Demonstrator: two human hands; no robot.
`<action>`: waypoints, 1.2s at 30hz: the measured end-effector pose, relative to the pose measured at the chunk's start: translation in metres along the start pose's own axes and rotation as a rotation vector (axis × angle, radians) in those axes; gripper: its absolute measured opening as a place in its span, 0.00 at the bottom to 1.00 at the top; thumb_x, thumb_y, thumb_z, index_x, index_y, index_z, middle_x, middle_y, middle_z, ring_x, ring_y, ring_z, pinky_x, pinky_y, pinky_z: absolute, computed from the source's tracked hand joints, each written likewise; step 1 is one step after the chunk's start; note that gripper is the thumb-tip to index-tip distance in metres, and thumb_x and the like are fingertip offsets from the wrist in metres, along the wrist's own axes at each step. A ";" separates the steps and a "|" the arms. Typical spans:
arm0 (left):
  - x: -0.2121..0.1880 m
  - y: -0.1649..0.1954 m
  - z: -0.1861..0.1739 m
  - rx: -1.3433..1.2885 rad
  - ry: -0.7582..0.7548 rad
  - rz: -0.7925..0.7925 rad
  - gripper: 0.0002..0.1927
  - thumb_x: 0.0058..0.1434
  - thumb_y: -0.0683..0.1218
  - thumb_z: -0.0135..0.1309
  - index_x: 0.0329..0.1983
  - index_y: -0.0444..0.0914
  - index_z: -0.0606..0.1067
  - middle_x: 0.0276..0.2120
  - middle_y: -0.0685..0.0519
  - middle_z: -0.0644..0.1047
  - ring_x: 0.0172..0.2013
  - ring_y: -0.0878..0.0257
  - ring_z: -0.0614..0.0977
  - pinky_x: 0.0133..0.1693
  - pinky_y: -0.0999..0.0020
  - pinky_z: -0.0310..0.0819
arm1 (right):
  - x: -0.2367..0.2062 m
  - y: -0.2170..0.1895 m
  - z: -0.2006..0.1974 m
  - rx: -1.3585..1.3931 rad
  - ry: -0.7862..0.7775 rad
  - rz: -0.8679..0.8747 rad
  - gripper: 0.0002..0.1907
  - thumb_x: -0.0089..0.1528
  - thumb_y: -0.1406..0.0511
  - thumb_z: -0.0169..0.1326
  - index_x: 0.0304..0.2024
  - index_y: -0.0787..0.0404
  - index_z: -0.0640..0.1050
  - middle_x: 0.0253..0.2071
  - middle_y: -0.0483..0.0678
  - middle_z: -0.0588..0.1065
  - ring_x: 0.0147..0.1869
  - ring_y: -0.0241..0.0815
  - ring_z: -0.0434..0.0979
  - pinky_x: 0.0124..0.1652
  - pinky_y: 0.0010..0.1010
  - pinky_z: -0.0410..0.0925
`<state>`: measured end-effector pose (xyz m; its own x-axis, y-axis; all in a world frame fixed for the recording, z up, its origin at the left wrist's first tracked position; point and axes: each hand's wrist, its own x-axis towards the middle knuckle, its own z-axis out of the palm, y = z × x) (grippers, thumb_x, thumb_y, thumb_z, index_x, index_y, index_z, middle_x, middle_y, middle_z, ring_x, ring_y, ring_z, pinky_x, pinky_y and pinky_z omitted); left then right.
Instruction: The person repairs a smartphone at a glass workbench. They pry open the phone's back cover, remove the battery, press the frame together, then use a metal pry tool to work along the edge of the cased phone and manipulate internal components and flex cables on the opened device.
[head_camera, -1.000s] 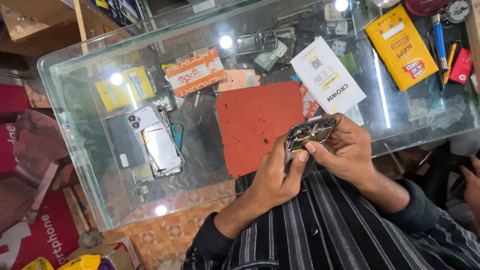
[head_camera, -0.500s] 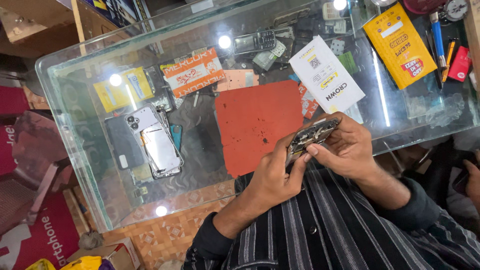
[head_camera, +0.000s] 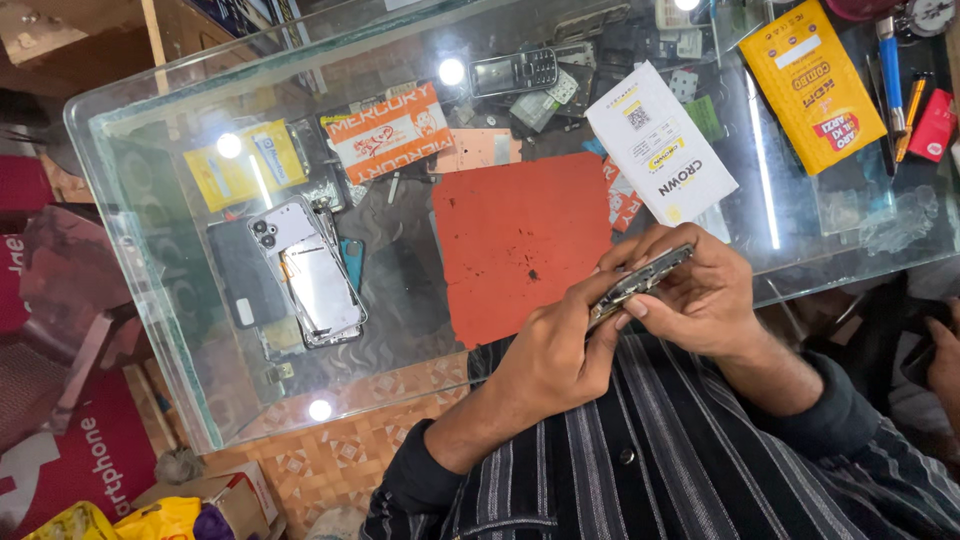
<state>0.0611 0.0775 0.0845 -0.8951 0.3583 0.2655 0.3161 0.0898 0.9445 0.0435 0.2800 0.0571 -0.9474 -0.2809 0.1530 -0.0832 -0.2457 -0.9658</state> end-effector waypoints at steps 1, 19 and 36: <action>0.001 0.001 -0.001 0.000 -0.013 -0.017 0.20 0.69 0.34 0.54 0.62 0.27 0.64 0.42 0.36 0.80 0.41 0.46 0.87 0.39 0.59 0.82 | 0.000 0.000 0.000 0.003 -0.001 -0.005 0.13 0.64 0.75 0.58 0.48 0.67 0.69 0.46 0.57 0.74 0.60 0.48 0.79 0.52 0.35 0.78; -0.006 0.004 0.004 -0.099 -0.034 -0.077 0.23 0.69 0.36 0.55 0.65 0.25 0.64 0.42 0.38 0.80 0.41 0.48 0.87 0.40 0.60 0.81 | -0.010 -0.013 0.009 -0.144 0.026 -0.094 0.13 0.66 0.73 0.59 0.48 0.65 0.68 0.41 0.53 0.77 0.53 0.46 0.81 0.64 0.46 0.74; -0.017 -0.005 0.012 -0.213 0.127 -0.126 0.10 0.71 0.41 0.52 0.50 0.29 0.69 0.30 0.51 0.79 0.29 0.70 0.81 0.30 0.72 0.73 | -0.015 -0.014 0.019 -0.007 0.032 0.049 0.13 0.63 0.78 0.56 0.45 0.66 0.66 0.50 0.58 0.76 0.57 0.44 0.78 0.57 0.34 0.72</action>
<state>0.0783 0.0817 0.0727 -0.9596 0.2361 0.1528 0.1385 -0.0759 0.9874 0.0649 0.2705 0.0726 -0.9599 -0.2623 0.0988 -0.0386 -0.2254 -0.9735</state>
